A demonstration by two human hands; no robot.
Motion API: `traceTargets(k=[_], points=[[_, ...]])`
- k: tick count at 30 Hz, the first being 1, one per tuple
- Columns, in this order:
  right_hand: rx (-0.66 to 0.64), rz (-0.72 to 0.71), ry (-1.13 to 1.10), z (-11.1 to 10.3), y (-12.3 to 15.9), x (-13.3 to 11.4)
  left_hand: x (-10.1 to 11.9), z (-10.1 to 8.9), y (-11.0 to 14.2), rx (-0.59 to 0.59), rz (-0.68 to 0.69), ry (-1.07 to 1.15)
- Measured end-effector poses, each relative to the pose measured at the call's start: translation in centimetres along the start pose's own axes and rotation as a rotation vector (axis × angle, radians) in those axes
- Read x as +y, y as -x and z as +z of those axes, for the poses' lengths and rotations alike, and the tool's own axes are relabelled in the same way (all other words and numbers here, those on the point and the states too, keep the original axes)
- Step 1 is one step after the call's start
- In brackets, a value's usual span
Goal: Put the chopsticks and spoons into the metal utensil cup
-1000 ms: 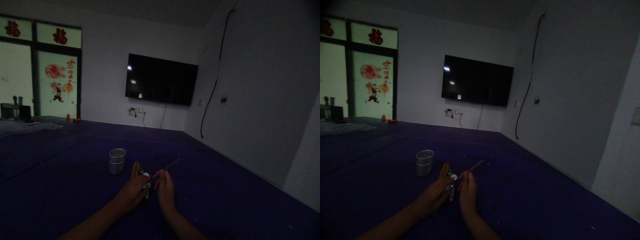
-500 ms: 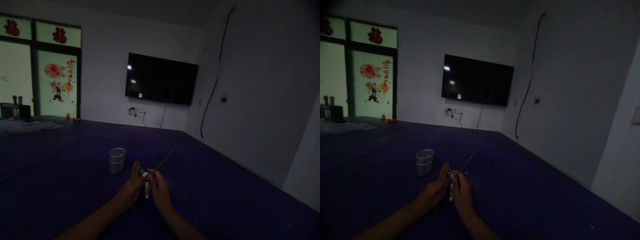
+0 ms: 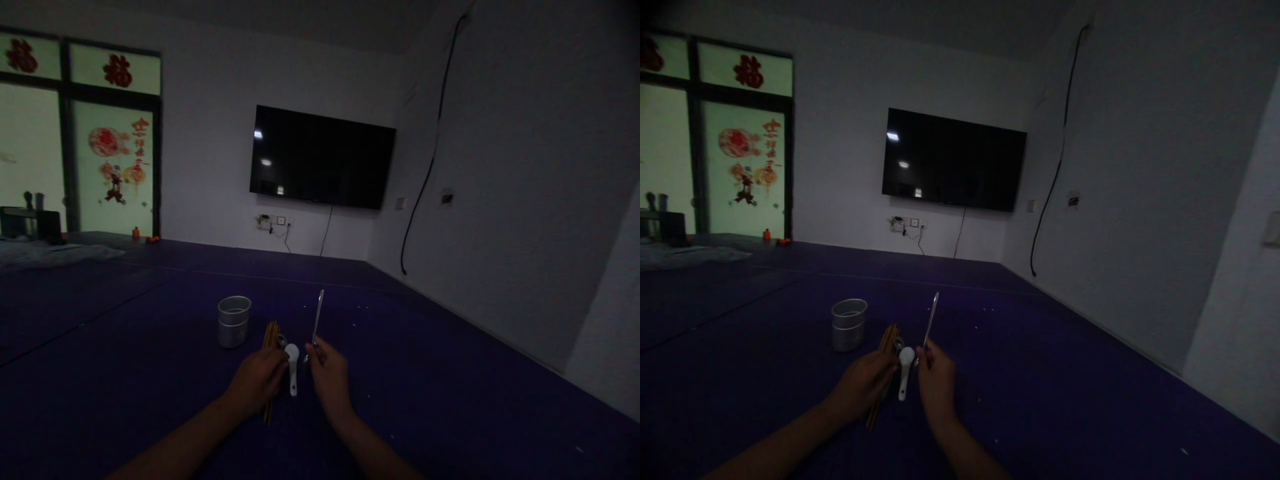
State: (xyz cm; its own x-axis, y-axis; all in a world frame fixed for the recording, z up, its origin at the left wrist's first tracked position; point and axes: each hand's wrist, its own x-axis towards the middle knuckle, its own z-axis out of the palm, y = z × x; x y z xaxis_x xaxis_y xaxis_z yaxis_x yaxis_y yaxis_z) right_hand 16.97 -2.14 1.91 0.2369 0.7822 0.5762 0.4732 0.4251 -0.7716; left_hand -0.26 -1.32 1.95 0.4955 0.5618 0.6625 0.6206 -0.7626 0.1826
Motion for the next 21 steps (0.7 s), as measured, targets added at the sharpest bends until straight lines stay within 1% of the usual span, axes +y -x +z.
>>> traceTargets(k=[3,6,10,17,19,21], points=[[-0.039,0.058,0.063,0.0,-0.3,0.9,0.3,-0.3,-0.1,-0.042,-0.041,0.000],[-0.072,0.055,0.137,0.2,-0.5,1.8,0.5,-0.5,-0.2,-0.071,-0.066,0.005],[-0.033,0.035,0.220,0.4,-0.6,2.6,0.6,-0.6,-0.2,-0.068,-0.071,0.001],[0.009,0.002,0.207,0.5,-0.6,3.2,0.5,-0.6,-0.3,-0.011,-0.023,-0.089],[0.016,-0.008,0.196,0.6,-0.6,3.2,0.3,-0.8,-0.5,0.039,0.001,-0.153],[0.018,-0.023,0.187,0.5,-0.6,3.1,-0.2,-1.2,-0.7,0.124,0.008,-0.242]])
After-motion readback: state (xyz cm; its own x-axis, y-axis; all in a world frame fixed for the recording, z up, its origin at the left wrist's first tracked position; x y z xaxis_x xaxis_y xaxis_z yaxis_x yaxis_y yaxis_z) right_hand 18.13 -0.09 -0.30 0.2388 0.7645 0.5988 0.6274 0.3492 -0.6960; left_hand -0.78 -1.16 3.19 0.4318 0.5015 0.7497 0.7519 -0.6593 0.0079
